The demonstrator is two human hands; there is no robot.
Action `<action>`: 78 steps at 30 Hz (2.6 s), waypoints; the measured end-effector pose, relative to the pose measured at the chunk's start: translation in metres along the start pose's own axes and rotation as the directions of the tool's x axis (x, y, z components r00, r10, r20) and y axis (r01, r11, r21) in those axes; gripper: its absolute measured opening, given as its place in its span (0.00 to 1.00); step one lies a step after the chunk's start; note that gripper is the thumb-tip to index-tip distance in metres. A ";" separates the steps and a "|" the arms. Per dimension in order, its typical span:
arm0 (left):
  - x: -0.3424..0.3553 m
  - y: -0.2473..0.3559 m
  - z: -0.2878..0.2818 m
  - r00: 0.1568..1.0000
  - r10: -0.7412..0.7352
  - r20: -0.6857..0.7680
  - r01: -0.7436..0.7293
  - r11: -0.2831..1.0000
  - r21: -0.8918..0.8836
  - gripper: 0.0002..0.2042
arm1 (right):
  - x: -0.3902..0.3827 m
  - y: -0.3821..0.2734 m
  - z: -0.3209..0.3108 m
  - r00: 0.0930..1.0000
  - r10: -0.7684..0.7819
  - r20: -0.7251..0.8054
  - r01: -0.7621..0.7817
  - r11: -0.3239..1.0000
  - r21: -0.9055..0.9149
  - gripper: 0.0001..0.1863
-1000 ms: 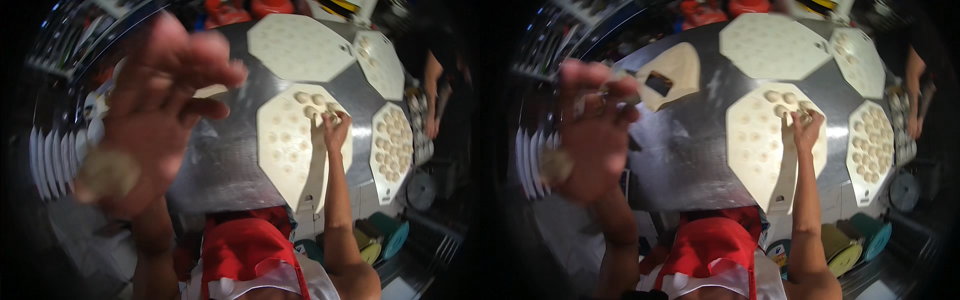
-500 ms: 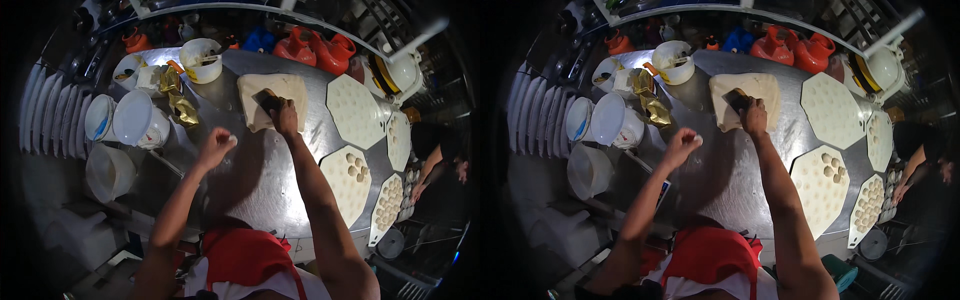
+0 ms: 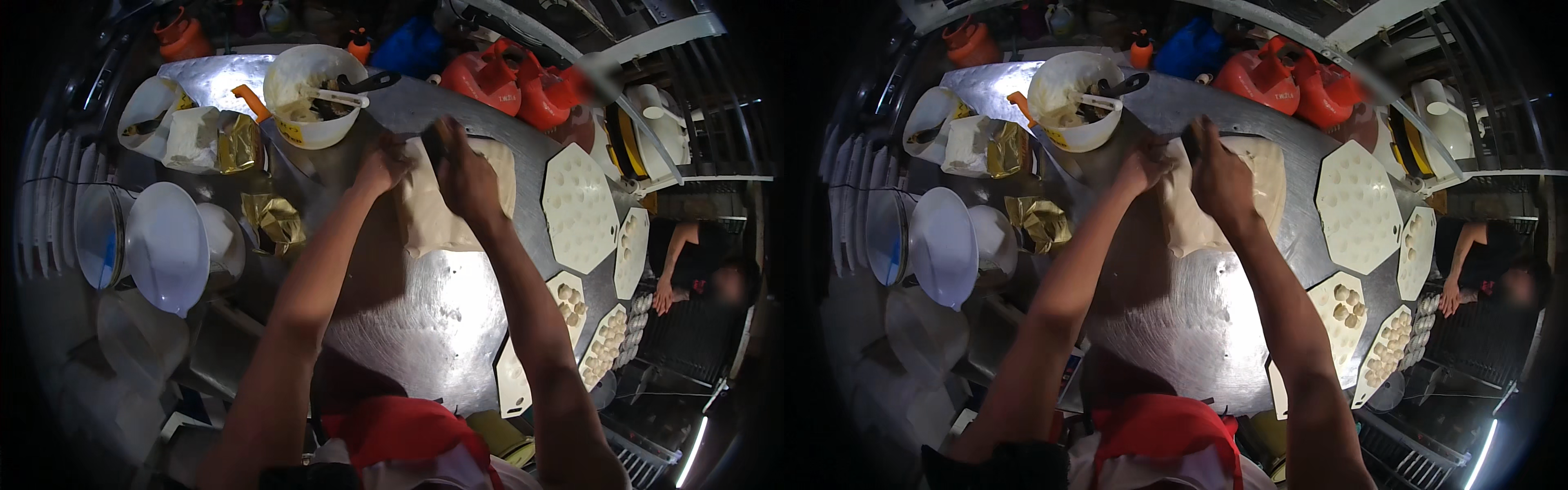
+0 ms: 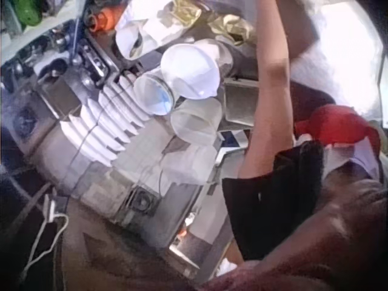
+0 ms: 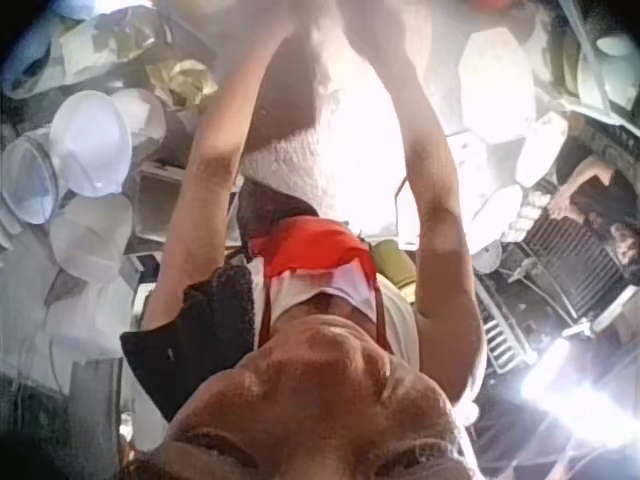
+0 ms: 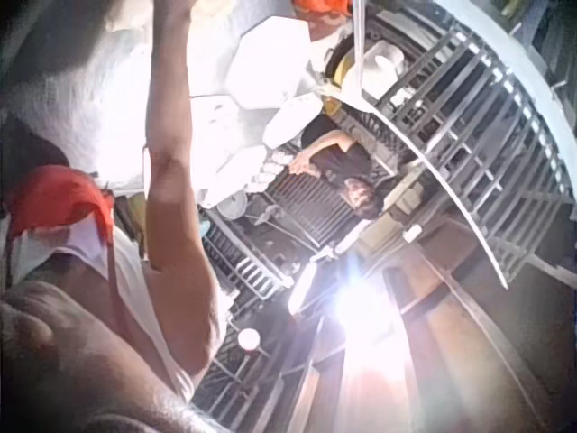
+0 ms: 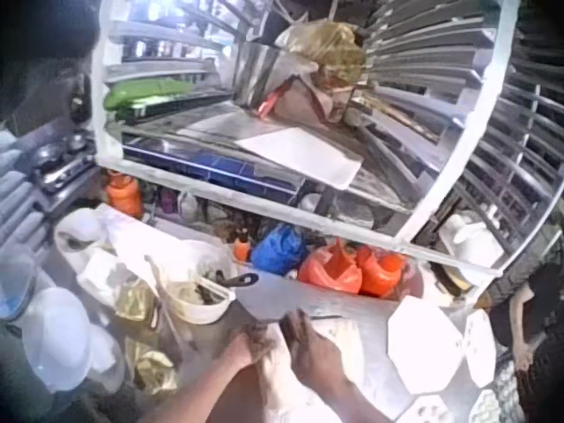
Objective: The person prepares small portions of dough by hand, rolling pieces into balls and placing them into the compartments of a specialized tray, while also using a scraper and a roller to shape larger sections of dough on a metal table.
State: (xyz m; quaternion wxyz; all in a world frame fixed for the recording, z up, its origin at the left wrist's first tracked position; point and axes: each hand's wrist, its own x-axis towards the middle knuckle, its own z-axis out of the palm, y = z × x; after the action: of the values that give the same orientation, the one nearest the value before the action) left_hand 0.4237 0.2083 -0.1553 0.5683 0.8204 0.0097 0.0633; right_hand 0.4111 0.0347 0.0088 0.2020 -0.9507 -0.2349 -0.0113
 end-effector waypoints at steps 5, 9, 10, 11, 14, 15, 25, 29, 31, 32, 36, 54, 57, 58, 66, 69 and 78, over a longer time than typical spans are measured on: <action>-0.017 0.022 0.005 0.998 0.036 0.050 -0.035 0.999 -0.021 0.27 | 0.072 0.022 0.049 0.974 0.135 0.181 -0.131 0.991 -0.035 0.39; -0.035 0.029 0.016 0.927 -0.373 0.034 0.375 0.920 -0.117 0.26 | -0.045 0.038 0.087 0.982 -0.127 -0.138 0.066 0.924 -0.377 0.29; -0.040 0.063 0.023 0.897 -0.437 0.064 0.438 0.899 0.005 0.26 | -0.098 0.052 0.088 0.938 -0.222 -0.265 0.064 0.866 -0.497 0.24; -0.056 0.039 0.004 0.919 -0.395 -0.002 0.386 0.900 -0.200 0.26 | -0.130 0.040 0.092 0.842 -0.370 -0.392 0.084 0.808 -0.583 0.20; -0.121 0.059 -0.018 0.990 -0.135 -0.043 0.124 0.971 -0.204 0.17 | -0.253 0.049 0.092 0.996 0.038 -0.085 -0.067 0.926 -0.372 0.37; -0.143 0.077 -0.044 0.990 -0.137 0.015 0.136 0.960 -0.245 0.14 | -0.258 0.033 0.067 0.979 0.161 0.124 -0.156 0.987 -0.047 0.42; -0.295 0.299 -0.052 0.962 -0.053 0.269 0.149 0.925 -0.350 0.14 | -0.206 0.017 -0.053 0.980 0.152 -0.131 -0.153 0.988 -0.001 0.49; -0.319 0.317 -0.055 0.984 0.013 0.175 0.082 0.850 -0.520 0.14 | -0.286 -0.025 -0.059 0.859 -0.205 0.470 -0.440 0.175 0.881 0.43; -0.325 0.310 -0.063 0.990 -0.052 0.133 0.121 0.803 -0.584 0.15 | -0.349 -0.056 -0.057 0.650 -0.577 0.494 -0.739 -0.327 0.590 0.42; -0.325 0.284 -0.067 0.979 -0.036 0.203 0.144 0.824 -0.548 0.15 | -0.381 -0.056 -0.045 0.691 -0.456 0.560 -0.710 -0.284 0.645 0.42; -0.366 0.193 -0.076 0.851 -0.188 0.491 0.047 0.957 0.285 0.22 | -0.452 -0.038 -0.018 0.652 0.002 0.758 -0.758 0.022 0.651 0.39; -0.431 0.220 -0.002 0.869 0.188 0.458 -0.456 0.662 0.594 0.21 | -0.476 0.017 -0.086 0.975 0.000 0.223 -0.077 0.938 0.338 0.27; -0.461 0.234 -0.022 0.906 0.203 0.371 -0.423 0.468 0.776 0.19 | -0.478 -0.025 -0.113 0.949 0.014 0.315 -0.111 0.949 0.294 0.22; -0.468 0.232 -0.019 0.913 0.206 0.353 -0.408 0.493 0.768 0.18 | -0.484 -0.028 -0.104 0.968 0.043 0.247 -0.108 0.960 0.258 0.20; -0.557 0.127 0.044 0.996 0.024 0.084 -0.085 0.461 0.883 0.43 | -0.546 -0.051 0.073 0.996 0.082 0.025 -0.083 0.996 0.028 0.39; -0.466 0.114 0.051 0.998 0.034 0.055 -0.064 0.464 0.883 0.38 | -0.469 -0.018 0.072 0.989 0.144 -0.023 -0.145 0.989 -0.028 0.42; -0.394 0.098 0.043 0.967 0.110 0.229 -0.252 0.532 0.809 0.32 | -0.411 0.021 0.065 0.980 0.184 -0.076 -0.193 0.971 -0.140 0.44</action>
State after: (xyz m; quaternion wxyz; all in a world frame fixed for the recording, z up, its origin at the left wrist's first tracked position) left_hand 0.0326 0.0987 -0.1152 0.1019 0.9896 -0.0894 0.0483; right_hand 0.0506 -0.1386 -0.1064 0.1389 -0.9802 -0.1359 -0.0389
